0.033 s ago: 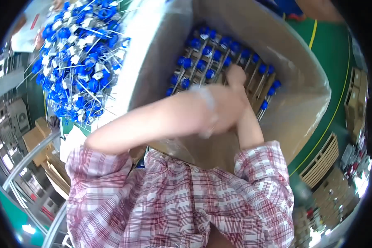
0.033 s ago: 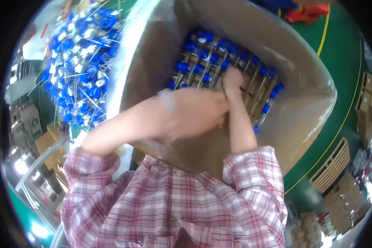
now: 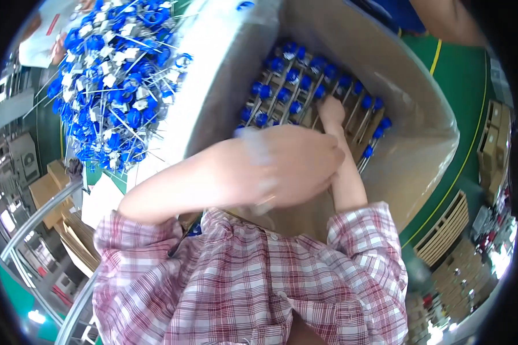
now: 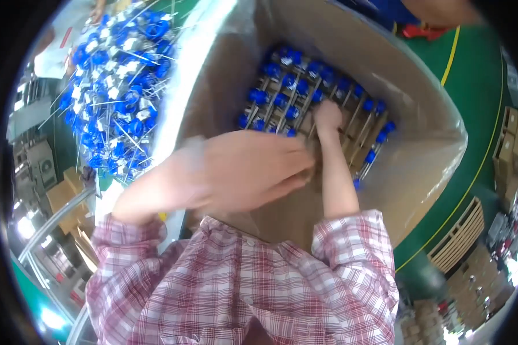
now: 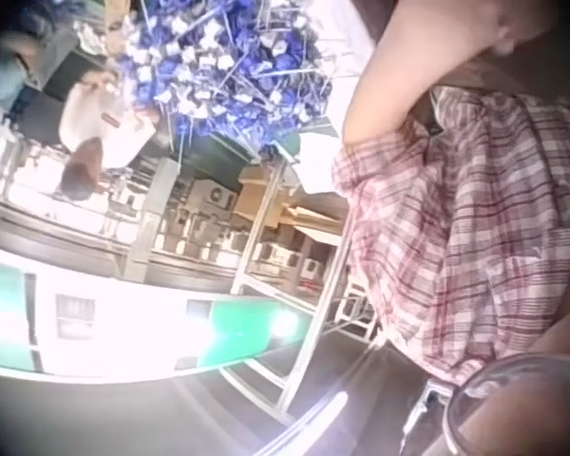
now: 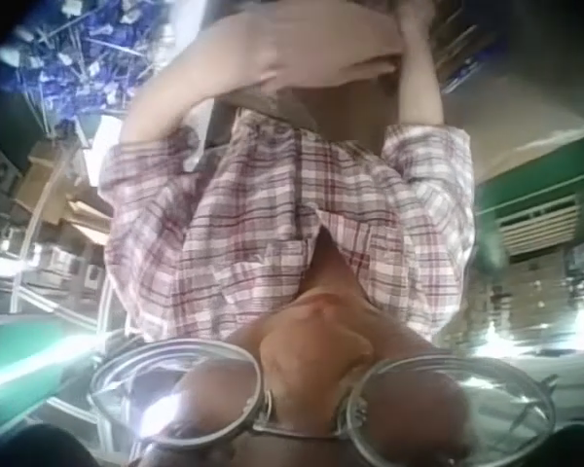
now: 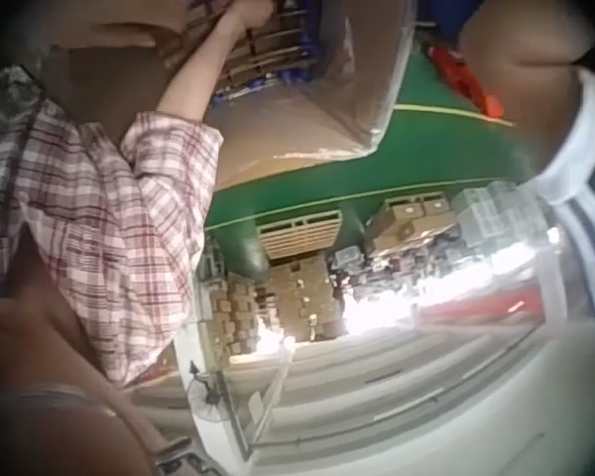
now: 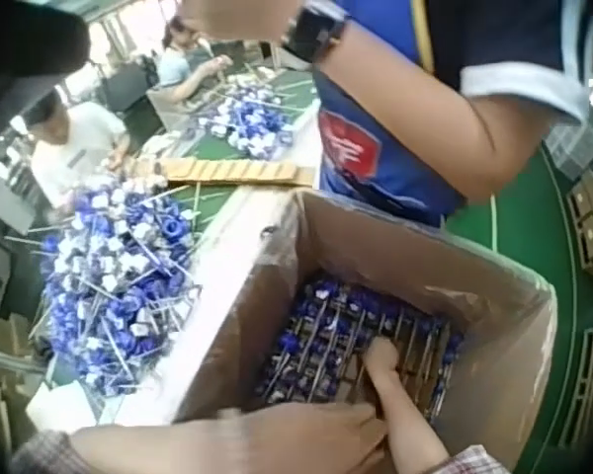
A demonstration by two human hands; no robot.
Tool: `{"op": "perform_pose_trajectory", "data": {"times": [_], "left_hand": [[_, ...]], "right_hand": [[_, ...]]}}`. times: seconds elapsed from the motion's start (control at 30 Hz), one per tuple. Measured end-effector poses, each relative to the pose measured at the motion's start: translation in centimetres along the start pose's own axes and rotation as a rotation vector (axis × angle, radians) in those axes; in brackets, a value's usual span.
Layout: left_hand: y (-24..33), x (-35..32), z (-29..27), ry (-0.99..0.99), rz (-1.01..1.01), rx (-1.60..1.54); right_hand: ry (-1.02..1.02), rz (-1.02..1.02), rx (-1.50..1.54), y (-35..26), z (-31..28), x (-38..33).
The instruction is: Packing small blue-capped industrial components into a cardboard box with a grid separator.
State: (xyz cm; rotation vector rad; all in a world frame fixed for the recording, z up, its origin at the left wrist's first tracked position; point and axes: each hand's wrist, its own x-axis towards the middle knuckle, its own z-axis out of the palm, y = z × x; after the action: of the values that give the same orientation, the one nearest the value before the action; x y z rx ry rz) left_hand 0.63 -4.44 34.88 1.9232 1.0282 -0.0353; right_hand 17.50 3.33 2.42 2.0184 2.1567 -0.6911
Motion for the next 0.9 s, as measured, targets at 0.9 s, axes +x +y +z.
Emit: {"op": "perform_pose_trajectory", "data": {"times": [0.9], "left_hand": [[-35.9,-6.0,7.5,1.116,-0.537,0.655]], "right_hand": [[0.712,-0.132,0.757,-17.5,-15.4,-15.3]]}}
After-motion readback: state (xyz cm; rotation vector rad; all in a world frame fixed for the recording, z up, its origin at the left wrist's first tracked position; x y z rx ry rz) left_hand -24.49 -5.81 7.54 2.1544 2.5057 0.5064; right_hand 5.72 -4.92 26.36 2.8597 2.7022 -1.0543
